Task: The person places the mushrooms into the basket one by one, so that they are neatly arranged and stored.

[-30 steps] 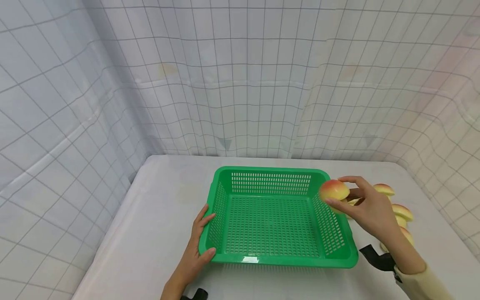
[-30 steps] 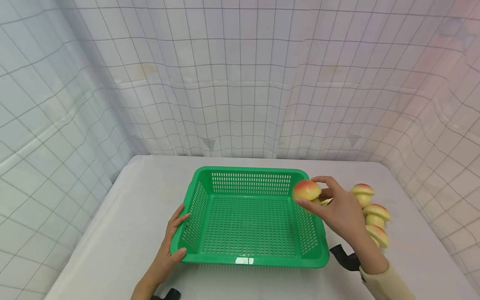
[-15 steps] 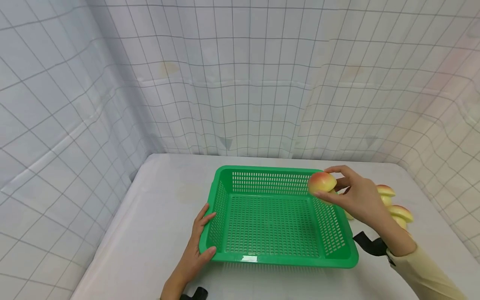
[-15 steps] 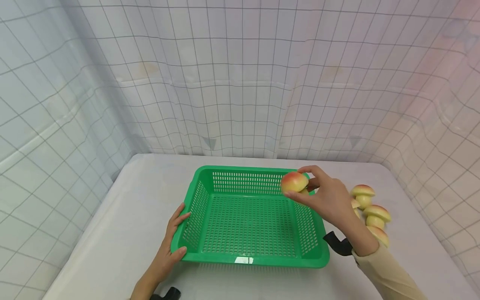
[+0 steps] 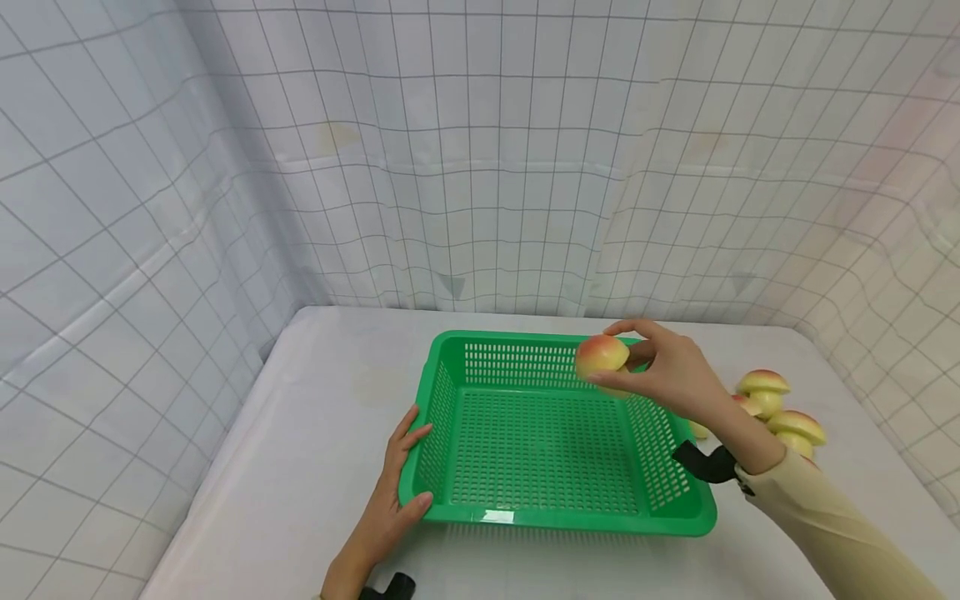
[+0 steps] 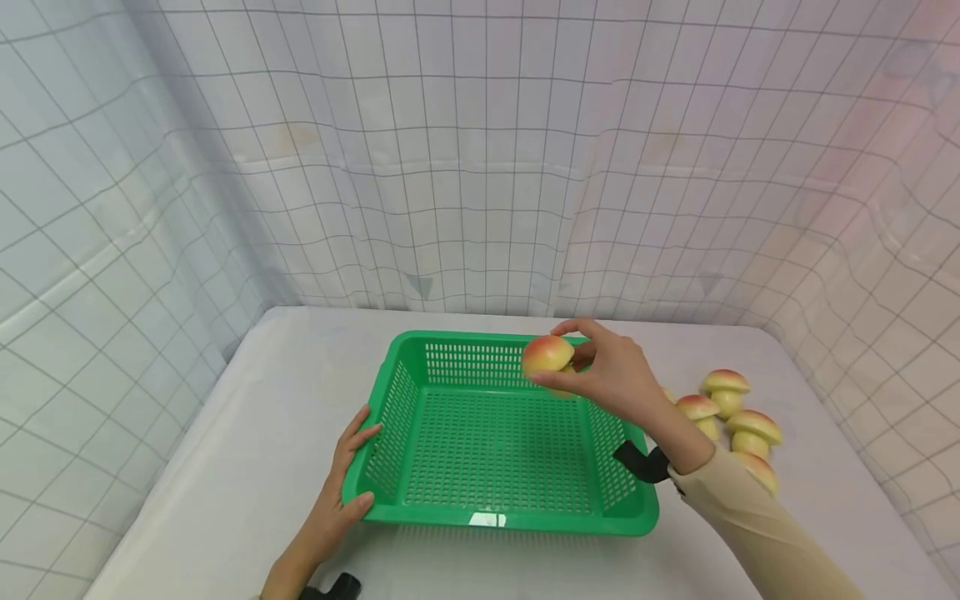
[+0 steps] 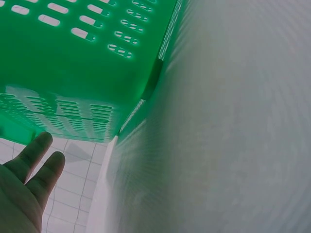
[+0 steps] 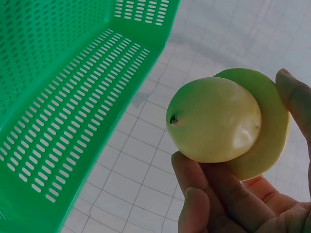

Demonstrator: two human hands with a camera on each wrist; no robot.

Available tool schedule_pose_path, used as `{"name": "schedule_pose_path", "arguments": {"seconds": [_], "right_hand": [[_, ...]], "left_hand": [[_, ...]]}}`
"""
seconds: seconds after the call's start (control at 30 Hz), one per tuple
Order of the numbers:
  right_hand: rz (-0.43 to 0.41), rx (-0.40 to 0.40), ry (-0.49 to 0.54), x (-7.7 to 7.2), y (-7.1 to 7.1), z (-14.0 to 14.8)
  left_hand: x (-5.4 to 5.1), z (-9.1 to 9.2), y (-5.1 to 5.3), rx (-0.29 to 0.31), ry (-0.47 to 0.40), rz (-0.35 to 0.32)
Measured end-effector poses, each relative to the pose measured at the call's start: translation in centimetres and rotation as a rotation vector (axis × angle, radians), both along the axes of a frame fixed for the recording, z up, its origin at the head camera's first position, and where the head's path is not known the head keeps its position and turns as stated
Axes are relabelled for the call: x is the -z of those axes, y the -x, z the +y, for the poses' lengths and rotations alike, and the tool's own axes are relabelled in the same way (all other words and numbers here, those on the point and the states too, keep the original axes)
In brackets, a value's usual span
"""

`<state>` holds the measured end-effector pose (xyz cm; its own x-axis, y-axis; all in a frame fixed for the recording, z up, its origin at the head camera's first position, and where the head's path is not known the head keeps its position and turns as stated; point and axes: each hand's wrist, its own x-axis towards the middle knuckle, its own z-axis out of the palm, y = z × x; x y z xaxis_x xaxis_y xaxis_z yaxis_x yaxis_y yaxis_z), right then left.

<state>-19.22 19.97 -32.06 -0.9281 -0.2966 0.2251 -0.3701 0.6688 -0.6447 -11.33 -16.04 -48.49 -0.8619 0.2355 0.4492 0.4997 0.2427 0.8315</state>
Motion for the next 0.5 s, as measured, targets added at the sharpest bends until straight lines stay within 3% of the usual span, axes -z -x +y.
{"name": "schedule_pose_path", "arguments": {"seconds": [0.23,0.5], "right_hand": [[-0.096,-0.040,0.037,0.4,1.2,-2.0],[-0.173,-0.137,0.046,1.9,2.7,-4.5]], "left_hand": [[0.0,0.0,0.0,-0.004,-0.005,-0.012],[0.1,0.0,0.0,-0.010,0.005,-0.017]]}}
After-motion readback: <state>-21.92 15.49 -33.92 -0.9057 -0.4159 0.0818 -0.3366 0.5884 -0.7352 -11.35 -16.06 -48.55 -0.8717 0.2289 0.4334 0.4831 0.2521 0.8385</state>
